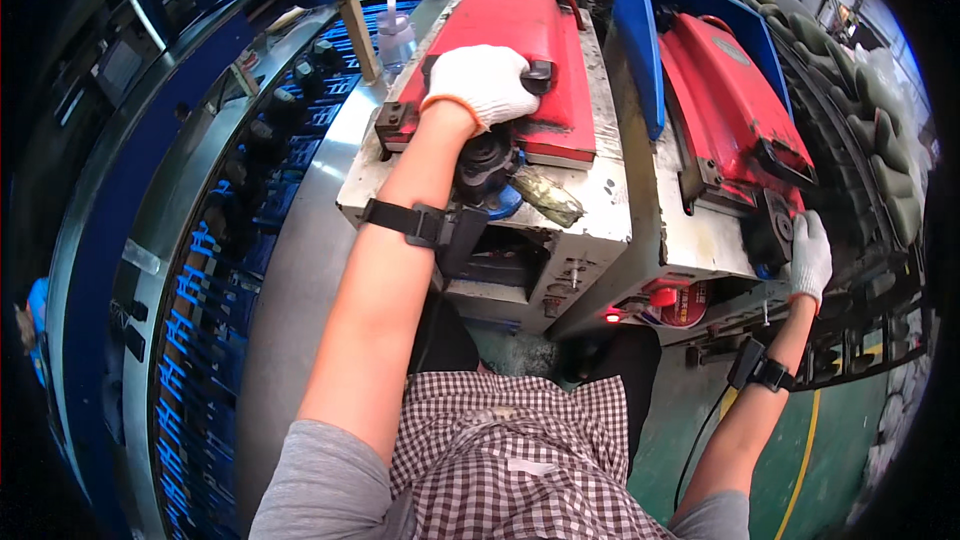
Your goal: Using a pneumatic sole-pressing machine to attach soles to shoe uppers.
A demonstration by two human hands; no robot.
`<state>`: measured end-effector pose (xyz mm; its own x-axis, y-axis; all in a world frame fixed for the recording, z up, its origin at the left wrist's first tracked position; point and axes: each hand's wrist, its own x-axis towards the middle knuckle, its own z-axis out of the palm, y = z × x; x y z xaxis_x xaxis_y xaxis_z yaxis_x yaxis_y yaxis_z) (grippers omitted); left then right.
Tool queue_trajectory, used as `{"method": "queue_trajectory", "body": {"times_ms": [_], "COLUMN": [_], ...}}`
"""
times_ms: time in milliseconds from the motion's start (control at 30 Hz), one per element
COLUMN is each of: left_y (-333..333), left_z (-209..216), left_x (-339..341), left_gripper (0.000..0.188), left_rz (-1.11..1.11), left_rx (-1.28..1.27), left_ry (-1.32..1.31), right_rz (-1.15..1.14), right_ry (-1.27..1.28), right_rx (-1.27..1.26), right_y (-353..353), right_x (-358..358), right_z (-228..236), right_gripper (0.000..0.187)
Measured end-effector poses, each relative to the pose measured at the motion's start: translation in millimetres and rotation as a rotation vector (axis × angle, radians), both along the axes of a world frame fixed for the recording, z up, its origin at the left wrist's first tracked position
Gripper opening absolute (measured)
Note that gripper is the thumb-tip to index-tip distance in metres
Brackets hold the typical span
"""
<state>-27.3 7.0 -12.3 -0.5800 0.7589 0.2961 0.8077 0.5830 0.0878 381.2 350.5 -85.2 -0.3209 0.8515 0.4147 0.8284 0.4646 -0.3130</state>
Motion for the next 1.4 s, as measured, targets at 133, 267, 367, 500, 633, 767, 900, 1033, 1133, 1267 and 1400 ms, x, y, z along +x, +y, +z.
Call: {"method": "queue_trajectory", "body": {"times_ms": [133,267,367,500,633,767,900,1033,1133,1267,1400], "left_y": [2,4,5,3,4,2,2,3,2,3,3], "left_z": [-6,-8,-10,-8,-7,-6,-6,-9,-8,-8,-7], "left_x": [-3,-5,-6,-3,0,0,0,0,-1,0,0], "left_gripper": [0.038,0.037,0.036,0.035,0.034,0.034,0.034,0.033,0.033,0.033,0.033], "left_rz": [0.012,0.015,0.023,0.007,0.009,0.014,0.016,0.013,0.017,0.02,0.022], "left_rx": [0.048,0.06,0.078,0.09,0.077,0.072,0.076,0.082,0.091,0.096,0.086], "left_ry": [0.038,0.041,0.054,0.063,0.041,0.043,0.048,0.056,0.075,0.071,0.071], "right_rz": [-0.028,-0.025,-0.021,-0.028,-0.033,-0.036,-0.024,-0.002,0.003,-0.001,0.001], "right_ry": [-0.005,0.019,0.012,-0.018,-0.003,-0.007,-0.016,0.006,0.012,0.01,0.011], "right_rx": [-0.043,-0.009,-0.023,-0.034,-0.046,-0.036,-0.031,-0.021,-0.025,-0.005,0.006], "right_y": [6,16,13,9,8,8,12,15,12,15,16], "right_x": [0,2,0,-1,1,0,2,3,1,3,3], "right_z": [-1,-7,-4,0,-1,-2,-4,-6,-6,-7,-8], "right_gripper": [0.042,0.043,0.043,0.044,0.044,0.045,0.045,0.043,0.043,0.043,0.043]}}
